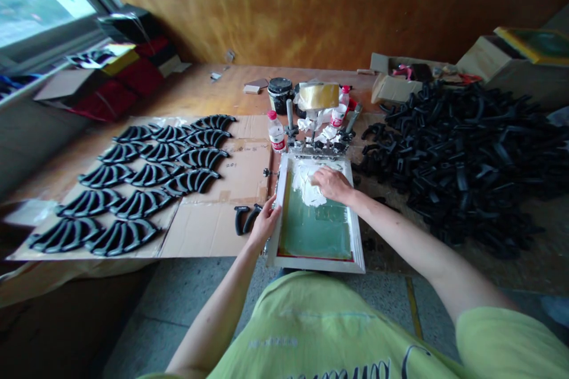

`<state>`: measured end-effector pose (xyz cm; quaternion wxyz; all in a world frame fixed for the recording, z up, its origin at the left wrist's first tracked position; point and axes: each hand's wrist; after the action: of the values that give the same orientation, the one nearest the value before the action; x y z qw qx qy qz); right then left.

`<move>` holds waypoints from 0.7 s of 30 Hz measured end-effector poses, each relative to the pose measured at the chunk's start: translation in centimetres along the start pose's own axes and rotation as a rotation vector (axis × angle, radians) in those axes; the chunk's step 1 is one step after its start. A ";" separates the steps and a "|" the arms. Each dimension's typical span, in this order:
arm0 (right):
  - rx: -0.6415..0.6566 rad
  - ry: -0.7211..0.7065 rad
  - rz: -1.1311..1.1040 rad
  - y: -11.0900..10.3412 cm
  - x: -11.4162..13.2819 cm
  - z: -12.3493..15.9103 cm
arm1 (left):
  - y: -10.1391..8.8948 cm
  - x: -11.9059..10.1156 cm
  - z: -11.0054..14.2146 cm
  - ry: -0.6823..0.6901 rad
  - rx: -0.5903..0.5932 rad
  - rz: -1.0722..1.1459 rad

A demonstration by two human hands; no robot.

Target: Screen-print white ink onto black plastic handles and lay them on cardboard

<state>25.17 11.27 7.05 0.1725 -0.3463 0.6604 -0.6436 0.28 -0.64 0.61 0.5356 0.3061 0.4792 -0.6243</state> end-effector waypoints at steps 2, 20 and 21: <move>0.023 -0.170 -0.039 -0.3 0.6 2.2 | 0.0 -0.2 0.1 -0.018 -0.017 0.032; -0.102 -0.013 -0.205 -2.1 0.9 1.1 | -0.7 -2.5 1.0 -0.054 0.043 0.102; -0.128 0.058 -0.205 -2.8 0.4 -0.3 | -0.9 -3.1 1.2 -0.047 0.051 0.105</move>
<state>25.30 11.39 9.88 0.0642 -0.4034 0.6660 -0.6242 0.26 -0.60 4.06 0.5709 0.3295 0.4337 -0.6143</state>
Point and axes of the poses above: each hand's wrist, its own z-axis away from the middle knuckle, its own y-axis out of the palm, x = y × z, and after that the axes turned 5 degrees about -z, right-handed
